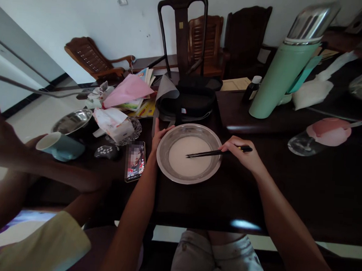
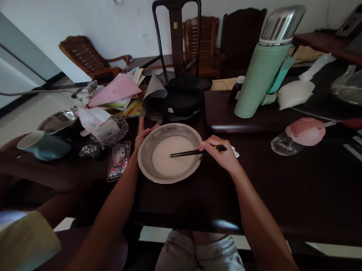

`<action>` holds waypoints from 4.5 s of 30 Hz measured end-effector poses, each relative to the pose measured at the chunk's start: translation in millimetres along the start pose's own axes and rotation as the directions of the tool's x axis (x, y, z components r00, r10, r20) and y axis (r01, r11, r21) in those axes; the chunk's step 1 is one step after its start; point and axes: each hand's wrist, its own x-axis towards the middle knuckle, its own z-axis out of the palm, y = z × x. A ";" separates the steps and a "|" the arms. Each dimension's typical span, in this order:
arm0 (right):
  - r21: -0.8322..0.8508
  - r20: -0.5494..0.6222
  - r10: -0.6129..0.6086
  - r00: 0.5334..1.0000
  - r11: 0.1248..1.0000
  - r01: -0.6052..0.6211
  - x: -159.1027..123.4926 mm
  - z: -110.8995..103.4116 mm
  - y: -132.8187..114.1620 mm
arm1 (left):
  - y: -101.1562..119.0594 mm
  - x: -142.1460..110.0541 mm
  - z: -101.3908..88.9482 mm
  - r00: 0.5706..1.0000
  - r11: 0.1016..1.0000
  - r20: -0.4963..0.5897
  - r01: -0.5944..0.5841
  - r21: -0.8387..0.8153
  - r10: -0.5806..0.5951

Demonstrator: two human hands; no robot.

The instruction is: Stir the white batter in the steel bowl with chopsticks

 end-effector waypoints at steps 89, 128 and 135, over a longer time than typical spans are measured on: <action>0.042 0.064 -0.021 0.998 0.999 0.018 -0.5 1.3 1.4 | 7.0 -5.3 2.5 0.970 0.978 0.128 0.204 0.048 -0.209; 0.029 -0.033 0.004 0.999 1.000 -0.003 -0.7 0.7 -3.0 | 7.5 -11.0 2.1 0.966 0.979 0.156 0.198 0.053 -0.204; -0.022 -0.011 -0.049 0.999 0.999 0.049 -0.9 1.5 -1.7 | 7.1 -9.7 2.9 0.968 0.980 0.154 0.192 0.046 -0.197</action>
